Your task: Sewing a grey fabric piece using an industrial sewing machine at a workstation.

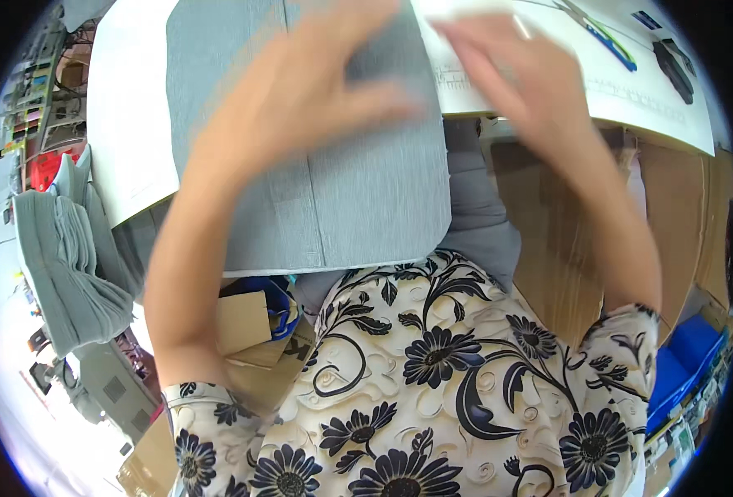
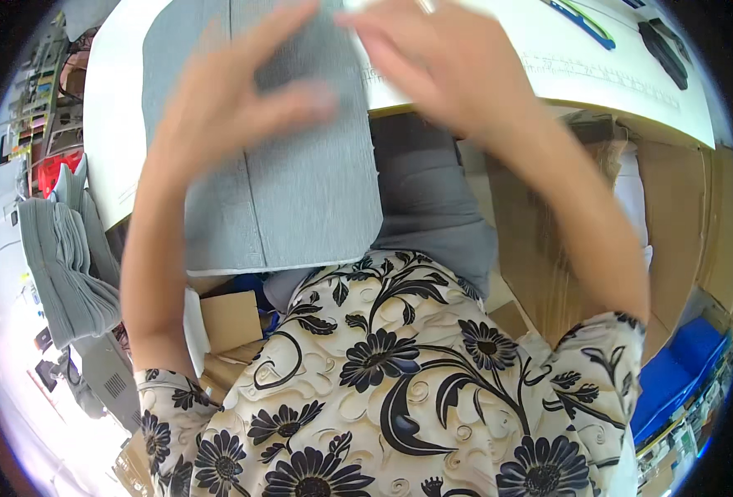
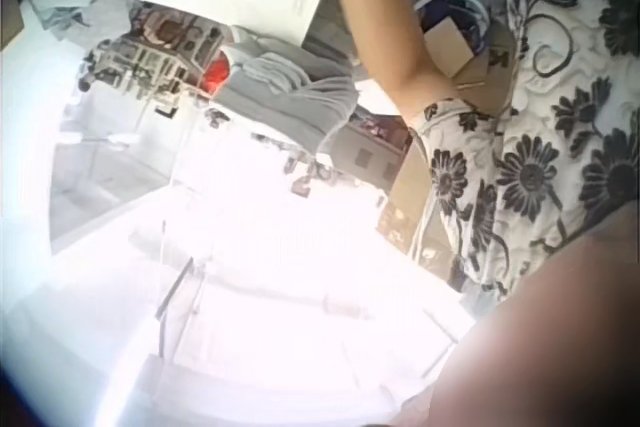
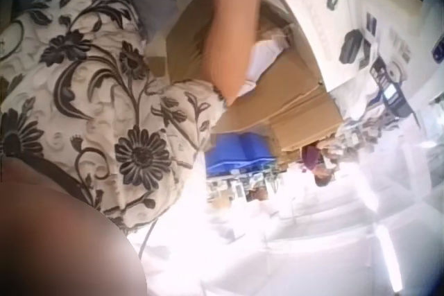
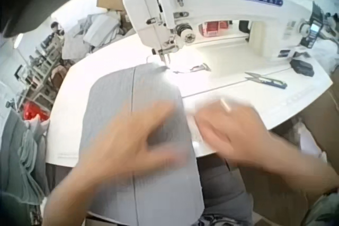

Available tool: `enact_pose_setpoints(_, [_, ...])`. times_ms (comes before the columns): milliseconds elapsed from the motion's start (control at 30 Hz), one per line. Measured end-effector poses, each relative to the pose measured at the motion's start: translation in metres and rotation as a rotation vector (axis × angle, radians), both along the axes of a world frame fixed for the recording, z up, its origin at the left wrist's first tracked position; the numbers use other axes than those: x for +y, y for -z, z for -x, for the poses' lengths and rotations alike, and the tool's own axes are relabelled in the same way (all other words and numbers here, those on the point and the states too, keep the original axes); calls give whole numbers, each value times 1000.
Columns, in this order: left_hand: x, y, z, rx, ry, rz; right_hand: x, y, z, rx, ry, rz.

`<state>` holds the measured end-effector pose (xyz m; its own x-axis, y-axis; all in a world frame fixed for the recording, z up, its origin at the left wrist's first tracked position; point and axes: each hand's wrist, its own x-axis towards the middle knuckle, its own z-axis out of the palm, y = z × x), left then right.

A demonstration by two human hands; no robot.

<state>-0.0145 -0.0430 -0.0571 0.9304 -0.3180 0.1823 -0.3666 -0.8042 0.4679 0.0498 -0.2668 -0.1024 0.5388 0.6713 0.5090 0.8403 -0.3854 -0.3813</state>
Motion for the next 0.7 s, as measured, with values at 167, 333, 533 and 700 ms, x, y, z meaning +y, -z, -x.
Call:
enact_pose_setpoints(167, [-12, 3, 122, 130, 124, -271, -36, 64, 96, 838, -2, -401])
enact_pose_setpoints(333, [-3, 27, 127, -114, 26, -180, 5, 89, 89, 1603, -250, -736])
enact_pose_setpoints(533, [0, 19, 121, -211, -11, -201, 42, 100, 91, 1703, -391, -989])
enact_pose_setpoints(700, [5, 9, 122, -320, 46, -364, 38, 69, 112, 1762, -270, -1020])
